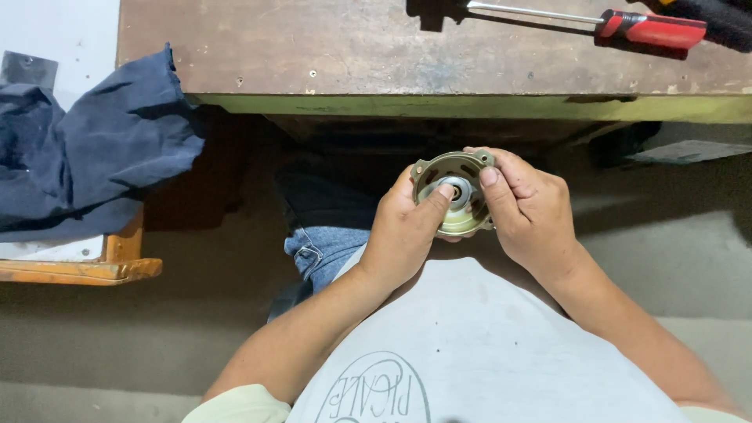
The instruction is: Disassembling and inspecting an electric motor at a workbench using hand tools
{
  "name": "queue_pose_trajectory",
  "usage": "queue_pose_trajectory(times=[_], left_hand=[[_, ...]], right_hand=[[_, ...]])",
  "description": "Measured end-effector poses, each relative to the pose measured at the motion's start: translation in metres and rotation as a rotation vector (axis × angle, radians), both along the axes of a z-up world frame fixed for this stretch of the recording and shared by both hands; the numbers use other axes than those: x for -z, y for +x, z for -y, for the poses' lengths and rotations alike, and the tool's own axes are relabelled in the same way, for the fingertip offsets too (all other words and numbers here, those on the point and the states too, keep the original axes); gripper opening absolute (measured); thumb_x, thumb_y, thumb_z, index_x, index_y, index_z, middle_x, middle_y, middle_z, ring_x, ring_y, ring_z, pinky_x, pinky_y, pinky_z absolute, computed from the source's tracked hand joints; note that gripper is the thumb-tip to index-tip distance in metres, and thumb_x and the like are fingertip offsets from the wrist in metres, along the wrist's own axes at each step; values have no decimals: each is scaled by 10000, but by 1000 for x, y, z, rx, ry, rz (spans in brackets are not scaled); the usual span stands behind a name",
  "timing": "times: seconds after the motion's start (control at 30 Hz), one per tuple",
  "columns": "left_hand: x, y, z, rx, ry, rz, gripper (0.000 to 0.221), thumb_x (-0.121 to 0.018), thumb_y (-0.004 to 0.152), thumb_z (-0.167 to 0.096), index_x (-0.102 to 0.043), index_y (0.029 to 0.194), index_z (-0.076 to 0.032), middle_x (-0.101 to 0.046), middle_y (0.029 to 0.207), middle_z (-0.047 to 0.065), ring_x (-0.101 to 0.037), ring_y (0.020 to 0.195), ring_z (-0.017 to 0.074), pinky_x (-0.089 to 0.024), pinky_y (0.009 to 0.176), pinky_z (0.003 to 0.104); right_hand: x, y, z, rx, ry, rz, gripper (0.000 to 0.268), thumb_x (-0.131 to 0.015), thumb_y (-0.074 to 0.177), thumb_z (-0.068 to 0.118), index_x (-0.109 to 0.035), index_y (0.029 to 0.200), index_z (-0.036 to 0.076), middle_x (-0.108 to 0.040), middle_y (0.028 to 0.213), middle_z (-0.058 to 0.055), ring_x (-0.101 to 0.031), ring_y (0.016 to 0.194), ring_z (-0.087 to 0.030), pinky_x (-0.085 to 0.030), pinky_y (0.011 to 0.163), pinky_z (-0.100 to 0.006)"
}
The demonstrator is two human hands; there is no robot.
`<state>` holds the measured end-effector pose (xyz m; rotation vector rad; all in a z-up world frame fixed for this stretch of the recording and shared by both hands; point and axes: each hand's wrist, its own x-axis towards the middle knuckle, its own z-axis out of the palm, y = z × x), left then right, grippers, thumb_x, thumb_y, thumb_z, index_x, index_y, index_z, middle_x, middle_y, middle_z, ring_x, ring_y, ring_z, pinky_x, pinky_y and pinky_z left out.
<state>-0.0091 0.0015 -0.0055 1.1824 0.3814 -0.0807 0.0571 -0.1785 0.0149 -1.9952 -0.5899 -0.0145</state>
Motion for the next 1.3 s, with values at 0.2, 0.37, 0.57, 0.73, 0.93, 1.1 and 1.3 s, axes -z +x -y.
queue_pose_trajectory(times=[0.2,0.37,0.57,0.73,0.93,1.1,1.3], left_hand=[[-11,-1,3,-5,-54,1,362,-659,1185,-183,-658,1501,-5,-851,1139,305,-898,901,382,-791,723,436],[2,0,3,-9,-81,26,379,-654,1191,-183,-635,1523,-2,-849,1104,314,-894,875,397,-781,704,436],[-15,2,3,20,-4,-47,459,-622,1167,-213,-642,1589,-33,-822,1206,301,-888,873,335,-777,709,415],[-32,2,-2,83,129,-76,580,-698,1068,-147,-622,1637,-62,-811,1250,315,-871,810,302,-787,689,368],[-6,8,-5,-25,27,15,485,-725,1115,-66,-619,1584,-4,-768,1274,212,-815,1003,239,-754,759,308],[3,8,-4,-50,-136,-10,360,-604,1214,-168,-642,1528,2,-781,1214,170,-795,1005,209,-760,790,349],[-6,8,-7,1,-487,84,494,-637,1044,-54,-724,1485,152,-841,1143,300,-873,1059,375,-750,966,579]], right_hand=[[7,1,4,-18,54,-70,370,-603,1258,221,-836,1463,20,-882,1157,-217,-864,1105,-355,-670,974,-526],[-20,-4,-6,-55,152,-375,395,-675,1173,163,-794,1515,4,-882,1175,-191,-801,1086,-219,-676,1035,-489],[-10,9,-2,-64,153,-524,482,-739,1067,4,-762,1549,-3,-851,1168,-190,-766,1081,-203,-669,1069,-499],[11,12,14,-25,178,-518,460,-772,1038,-34,-754,1497,-13,-813,1111,-136,-741,1028,-163,-664,1023,-425],[6,3,12,34,169,-95,310,-903,990,-44,-722,1242,-43,-811,1099,-175,-794,977,-233,-661,885,-387],[14,8,4,-27,126,556,351,-1029,1006,143,-735,1073,-37,-908,1216,-248,-897,987,-390,-717,899,-453],[22,32,12,-75,117,827,166,-927,1049,-40,-772,1102,-17,-859,1347,-322,-878,1138,-474,-724,953,-512]])
